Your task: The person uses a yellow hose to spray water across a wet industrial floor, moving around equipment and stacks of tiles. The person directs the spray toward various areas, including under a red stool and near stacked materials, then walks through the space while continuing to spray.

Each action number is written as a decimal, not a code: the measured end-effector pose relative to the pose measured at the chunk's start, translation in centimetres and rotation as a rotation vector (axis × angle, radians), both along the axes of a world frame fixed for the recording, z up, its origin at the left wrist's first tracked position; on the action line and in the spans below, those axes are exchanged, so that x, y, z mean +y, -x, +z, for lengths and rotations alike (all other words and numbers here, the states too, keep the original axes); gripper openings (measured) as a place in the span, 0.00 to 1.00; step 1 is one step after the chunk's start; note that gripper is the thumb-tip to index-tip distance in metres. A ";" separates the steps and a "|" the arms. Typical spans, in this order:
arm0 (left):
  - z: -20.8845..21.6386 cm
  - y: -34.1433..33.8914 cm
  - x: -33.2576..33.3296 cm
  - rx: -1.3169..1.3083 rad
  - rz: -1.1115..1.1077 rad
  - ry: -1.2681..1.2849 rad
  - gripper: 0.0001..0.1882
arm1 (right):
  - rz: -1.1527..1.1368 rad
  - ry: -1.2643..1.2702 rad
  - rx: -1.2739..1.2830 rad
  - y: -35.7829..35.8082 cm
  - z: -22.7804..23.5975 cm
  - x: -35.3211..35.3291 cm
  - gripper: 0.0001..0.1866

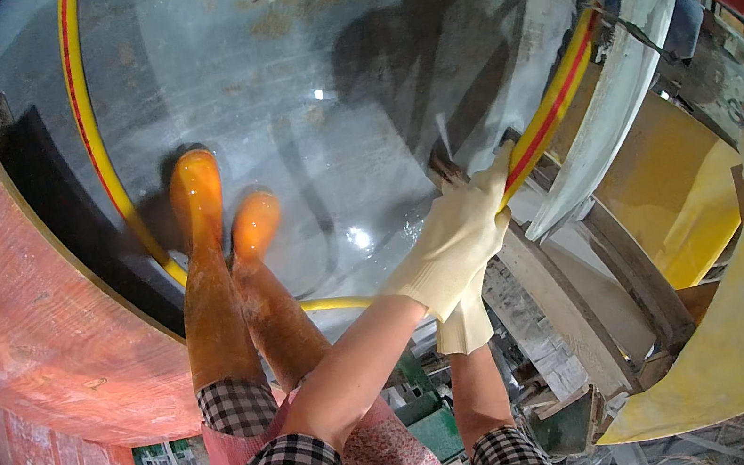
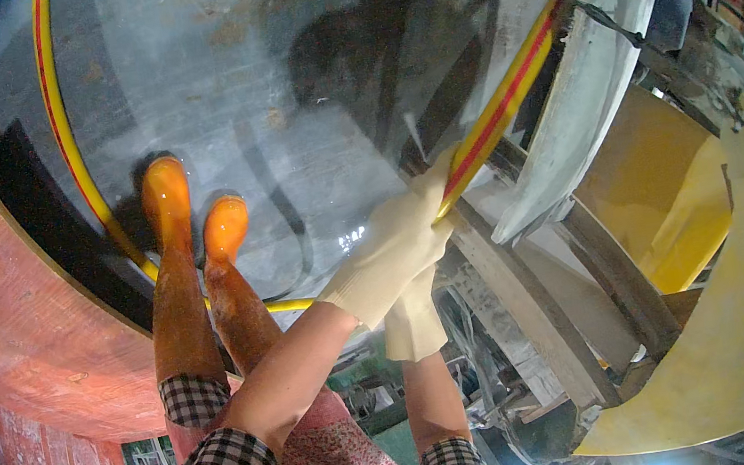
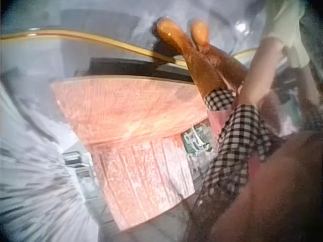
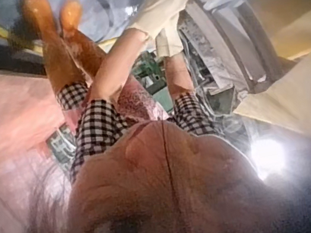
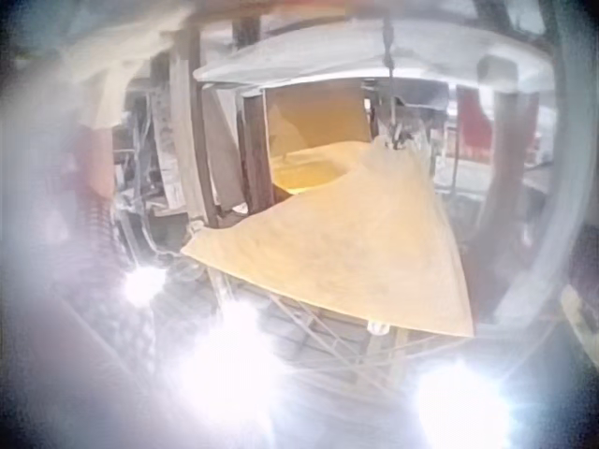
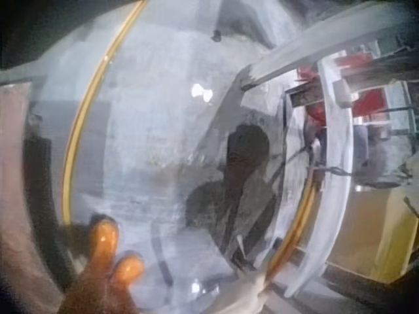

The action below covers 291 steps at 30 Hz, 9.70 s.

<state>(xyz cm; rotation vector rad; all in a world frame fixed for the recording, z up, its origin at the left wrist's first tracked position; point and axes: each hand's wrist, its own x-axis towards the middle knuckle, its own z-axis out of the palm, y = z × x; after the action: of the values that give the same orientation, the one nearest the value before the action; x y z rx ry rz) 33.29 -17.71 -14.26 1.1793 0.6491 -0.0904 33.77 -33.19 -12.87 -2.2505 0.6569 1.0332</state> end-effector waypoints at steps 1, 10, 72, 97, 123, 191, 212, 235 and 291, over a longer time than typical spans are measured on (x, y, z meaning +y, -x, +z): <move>0.1 0.1 -0.2 0.024 -0.019 0.040 0.37 | 0.008 -0.010 0.006 0.0 0.1 0.1 0.33; 3.7 4.6 -1.2 0.287 0.074 0.183 0.41 | 0.221 -0.150 0.137 3.4 3.7 3.3 0.35; 26.0 4.8 34.4 0.174 0.241 0.530 0.23 | 0.287 -0.517 0.414 -0.6 31.3 38.2 0.18; 26.6 -22.1 49.4 0.328 -0.099 0.354 0.15 | -0.063 -0.574 0.247 -19.6 28.3 52.3 0.18; 17.7 -39.6 64.2 0.265 -0.711 0.597 0.14 | -0.269 -0.519 0.061 -31.1 22.9 68.5 0.23; 28.8 -39.6 64.6 0.222 -0.252 0.398 0.08 | -0.232 -0.674 -0.055 -33.7 29.6 68.3 0.22; 29.3 -36.5 64.7 0.215 -0.016 0.399 0.10 | -0.015 -0.751 0.070 -33.8 32.0 67.3 0.16; 39.1 -37.3 67.2 0.169 -0.009 0.342 0.10 | 0.023 -0.860 0.050 -34.0 41.0 69.4 0.20; 39.0 -82.5 70.2 0.064 -0.819 -0.072 0.10 | -1.216 -0.553 -0.627 -40.9 34.8 69.1 0.21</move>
<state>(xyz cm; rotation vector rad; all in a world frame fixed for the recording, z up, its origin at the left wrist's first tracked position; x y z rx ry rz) 115.83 52.52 24.70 1.4554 0.1887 -0.8020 74.62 35.95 21.94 -1.1662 1.0423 -0.1140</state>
